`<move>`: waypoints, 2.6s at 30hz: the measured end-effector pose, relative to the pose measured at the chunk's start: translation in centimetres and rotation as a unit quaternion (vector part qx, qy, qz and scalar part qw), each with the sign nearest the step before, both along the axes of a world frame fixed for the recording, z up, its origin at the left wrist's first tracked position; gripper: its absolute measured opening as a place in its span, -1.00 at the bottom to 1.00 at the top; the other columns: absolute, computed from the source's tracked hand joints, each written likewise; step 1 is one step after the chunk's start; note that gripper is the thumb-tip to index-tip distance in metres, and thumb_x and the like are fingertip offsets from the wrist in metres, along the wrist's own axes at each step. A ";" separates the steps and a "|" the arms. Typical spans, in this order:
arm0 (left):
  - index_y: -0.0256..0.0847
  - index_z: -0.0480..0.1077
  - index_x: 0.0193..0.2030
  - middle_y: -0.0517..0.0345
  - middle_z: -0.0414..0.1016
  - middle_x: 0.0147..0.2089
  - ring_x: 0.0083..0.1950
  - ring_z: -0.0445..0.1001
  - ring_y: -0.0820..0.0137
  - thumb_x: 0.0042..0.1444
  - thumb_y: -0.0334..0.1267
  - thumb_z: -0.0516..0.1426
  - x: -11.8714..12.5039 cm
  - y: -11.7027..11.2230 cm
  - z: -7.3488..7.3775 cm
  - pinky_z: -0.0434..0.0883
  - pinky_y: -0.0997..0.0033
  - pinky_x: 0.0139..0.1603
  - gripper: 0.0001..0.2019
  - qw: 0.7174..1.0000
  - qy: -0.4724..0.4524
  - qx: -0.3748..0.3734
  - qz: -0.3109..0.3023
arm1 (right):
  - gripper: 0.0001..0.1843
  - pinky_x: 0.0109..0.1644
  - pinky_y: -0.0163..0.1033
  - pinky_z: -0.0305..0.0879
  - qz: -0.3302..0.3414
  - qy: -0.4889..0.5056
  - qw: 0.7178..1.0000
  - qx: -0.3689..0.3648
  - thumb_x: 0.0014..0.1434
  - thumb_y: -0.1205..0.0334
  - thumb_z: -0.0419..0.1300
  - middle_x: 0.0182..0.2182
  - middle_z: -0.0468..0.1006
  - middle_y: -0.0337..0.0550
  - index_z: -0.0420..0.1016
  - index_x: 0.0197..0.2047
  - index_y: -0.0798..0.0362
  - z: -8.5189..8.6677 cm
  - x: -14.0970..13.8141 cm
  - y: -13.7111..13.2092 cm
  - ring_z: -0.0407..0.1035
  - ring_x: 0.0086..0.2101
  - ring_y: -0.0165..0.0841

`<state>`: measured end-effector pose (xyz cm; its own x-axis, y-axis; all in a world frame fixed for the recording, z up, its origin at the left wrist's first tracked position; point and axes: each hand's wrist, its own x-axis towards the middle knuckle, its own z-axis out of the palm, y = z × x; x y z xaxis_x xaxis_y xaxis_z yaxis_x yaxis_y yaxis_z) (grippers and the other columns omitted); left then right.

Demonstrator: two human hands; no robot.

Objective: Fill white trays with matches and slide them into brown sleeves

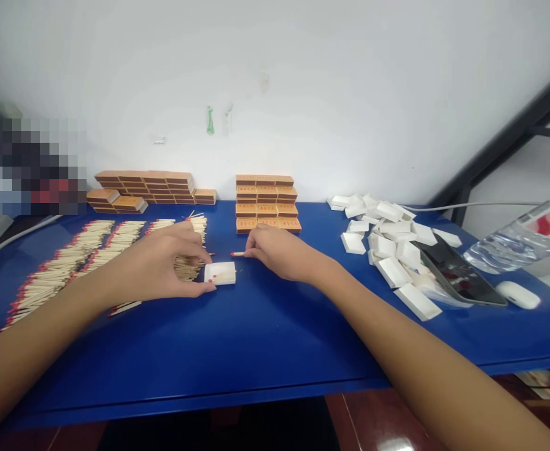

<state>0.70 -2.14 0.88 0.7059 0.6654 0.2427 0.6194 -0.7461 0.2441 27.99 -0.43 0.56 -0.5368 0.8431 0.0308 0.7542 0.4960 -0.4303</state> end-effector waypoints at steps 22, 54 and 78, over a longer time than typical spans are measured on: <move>-0.16 0.68 -0.23 0.12 0.54 -0.33 -0.15 0.44 0.21 0.17 0.01 0.41 -0.1 0.3 0.1 0.32 0.21 -0.11 -0.74 1.000 0.005 0.012 0.003 | -0.90 -0.21 -0.22 0.17 0.087 0.033 0.995 0.021 0.45 0.30 0.23 -0.21 0.49 -0.14 0.53 -0.17 0.03 -0.3 -1.7 -2.3 0.33 -0.28 -0.33; -0.19 0.56 -0.35 0.05 0.54 -0.32 -0.15 0.41 0.19 0.24 -0.02 0.38 -2.6 2.3 0.9 0.29 0.19 -0.14 -0.70 0.983 -0.035 0.149 0.098 | -0.90 -0.16 -0.22 0.24 0.150 0.093 0.984 0.027 0.51 0.27 0.23 -0.16 0.52 -0.16 0.48 -0.14 0.03 -2.4 -7.5 -4.9 0.36 -0.26 -0.35; -0.24 0.65 -0.21 0.05 0.58 -0.30 -0.13 0.44 0.17 0.24 -0.06 0.40 -2.6 2.3 0.8 0.36 0.17 -0.12 -0.75 0.983 -0.016 0.159 0.088 | -0.89 -0.20 -0.24 0.20 0.127 0.081 0.987 0.051 0.49 0.33 0.21 -0.24 0.50 -0.20 0.48 -0.16 0.05 -2.6 -7.5 -4.4 0.33 -0.29 -0.37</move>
<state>-1.86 0.17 1.65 0.5758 0.6624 0.4792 0.7409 -0.6706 0.0366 20.50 -4.80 -2.04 -0.7112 0.6707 0.2107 0.5261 0.7066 -0.4732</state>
